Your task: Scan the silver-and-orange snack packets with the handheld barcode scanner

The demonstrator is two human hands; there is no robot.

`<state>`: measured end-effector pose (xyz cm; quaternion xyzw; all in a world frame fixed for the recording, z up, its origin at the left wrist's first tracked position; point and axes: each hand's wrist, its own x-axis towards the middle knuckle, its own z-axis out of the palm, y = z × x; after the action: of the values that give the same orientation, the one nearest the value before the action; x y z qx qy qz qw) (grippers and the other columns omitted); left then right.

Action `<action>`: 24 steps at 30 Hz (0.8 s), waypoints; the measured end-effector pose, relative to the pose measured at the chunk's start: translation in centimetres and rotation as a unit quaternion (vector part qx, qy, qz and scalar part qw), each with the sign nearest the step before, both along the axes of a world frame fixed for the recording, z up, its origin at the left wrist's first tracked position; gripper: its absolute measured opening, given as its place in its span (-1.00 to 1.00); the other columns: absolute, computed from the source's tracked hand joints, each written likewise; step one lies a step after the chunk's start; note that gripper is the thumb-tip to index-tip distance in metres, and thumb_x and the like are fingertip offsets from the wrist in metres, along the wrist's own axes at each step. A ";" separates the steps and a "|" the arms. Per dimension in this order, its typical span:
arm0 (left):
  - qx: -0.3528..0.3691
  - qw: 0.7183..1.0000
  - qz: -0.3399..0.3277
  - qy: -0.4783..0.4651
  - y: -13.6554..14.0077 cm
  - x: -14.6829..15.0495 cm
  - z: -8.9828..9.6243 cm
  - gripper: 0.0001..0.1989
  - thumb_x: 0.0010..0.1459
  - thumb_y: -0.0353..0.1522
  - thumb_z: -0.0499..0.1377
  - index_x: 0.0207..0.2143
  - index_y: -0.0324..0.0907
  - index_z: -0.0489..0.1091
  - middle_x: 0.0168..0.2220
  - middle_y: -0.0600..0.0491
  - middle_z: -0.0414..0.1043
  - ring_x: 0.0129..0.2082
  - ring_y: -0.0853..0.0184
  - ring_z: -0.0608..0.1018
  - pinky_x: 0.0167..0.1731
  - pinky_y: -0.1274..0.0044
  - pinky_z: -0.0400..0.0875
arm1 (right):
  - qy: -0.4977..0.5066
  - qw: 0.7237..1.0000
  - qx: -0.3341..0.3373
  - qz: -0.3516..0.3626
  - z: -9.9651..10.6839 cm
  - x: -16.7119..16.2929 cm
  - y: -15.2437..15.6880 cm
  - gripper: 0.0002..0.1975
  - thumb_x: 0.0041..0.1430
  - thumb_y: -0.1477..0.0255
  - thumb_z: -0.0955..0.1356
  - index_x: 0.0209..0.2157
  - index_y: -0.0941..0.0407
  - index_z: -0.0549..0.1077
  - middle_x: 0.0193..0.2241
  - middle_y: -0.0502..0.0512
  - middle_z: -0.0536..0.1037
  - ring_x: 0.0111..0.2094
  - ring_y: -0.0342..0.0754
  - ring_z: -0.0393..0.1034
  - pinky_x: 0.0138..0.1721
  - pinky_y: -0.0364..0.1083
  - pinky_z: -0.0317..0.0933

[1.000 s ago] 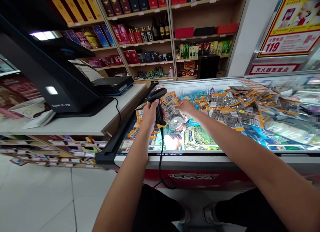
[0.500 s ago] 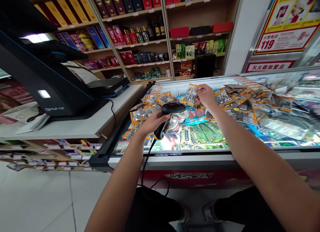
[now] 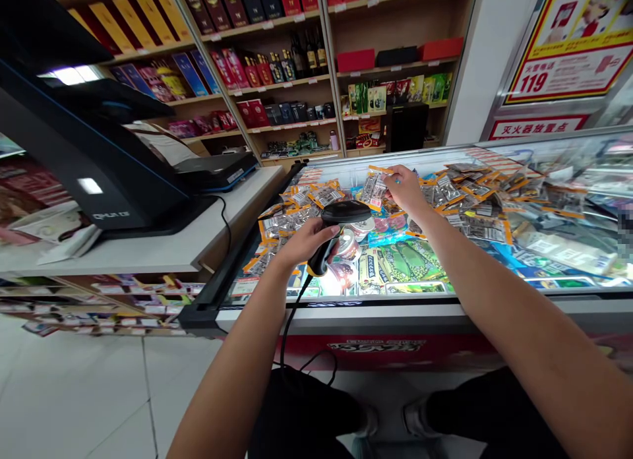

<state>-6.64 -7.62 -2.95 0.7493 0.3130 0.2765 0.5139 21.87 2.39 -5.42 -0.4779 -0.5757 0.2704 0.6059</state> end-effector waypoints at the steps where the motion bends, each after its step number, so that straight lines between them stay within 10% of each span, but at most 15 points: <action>1: -0.003 1.000 0.003 -0.004 0.0 0.0 0.0 -0.63 0.28 -0.10 0.15 -0.39 -0.21 0.26 -0.52 0.05 0.47 -0.64 0.36 0.52 -0.61 0.54 0.40 | -0.003 1.000 -0.001 -0.001 0.0 0.0 0.0 -0.78 0.22 0.23 0.37 -0.22 0.07 0.34 -0.35 0.01 0.45 -0.63 -0.15 0.35 -0.55 -0.12 0.25; 13: -0.008 0.990 0.117 -0.084 0.4 -0.1 0.0 -0.63 0.21 -0.06 0.19 -0.36 -0.18 0.29 -0.57 0.06 0.44 -0.69 0.34 0.49 -0.68 0.53 0.36 | -0.254 0.957 -0.025 -0.140 0.3 2.8 -0.3 -0.79 0.30 0.29 0.27 -0.22 0.11 0.47 -0.46 0.12 0.50 -0.37 0.08 0.42 -0.25 0.02 0.27; 19: -0.019 0.924 0.309 -0.224 2.0 -0.9 0.3 -0.56 0.16 0.03 0.14 -0.31 -0.18 0.31 -0.59 0.10 0.39 -0.72 0.39 0.42 -0.73 0.55 0.28 | -0.386 0.876 -0.014 -0.289 1.2 2.8 -2.1 -0.63 0.23 0.26 0.36 0.00 0.16 0.44 0.07 0.43 0.41 0.16 0.44 0.17 0.05 0.34 0.11; 24: -0.034 0.897 0.355 -0.262 1.9 -1.3 0.6 -0.56 0.15 0.04 0.14 -0.29 -0.17 0.34 -0.58 0.11 0.36 -0.69 0.41 0.42 -0.70 0.56 0.29 | -0.345 0.938 0.021 0.032 0.8 -4.8 -5.1 -0.60 0.41 0.18 0.19 0.06 0.10 0.44 -0.02 0.28 0.50 0.02 0.18 0.37 0.02 0.15 0.24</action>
<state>-7.92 -5.70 -2.35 0.4708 0.4213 0.6162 0.4703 17.10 -2.72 -4.63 -0.5105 -0.7698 0.0960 0.3708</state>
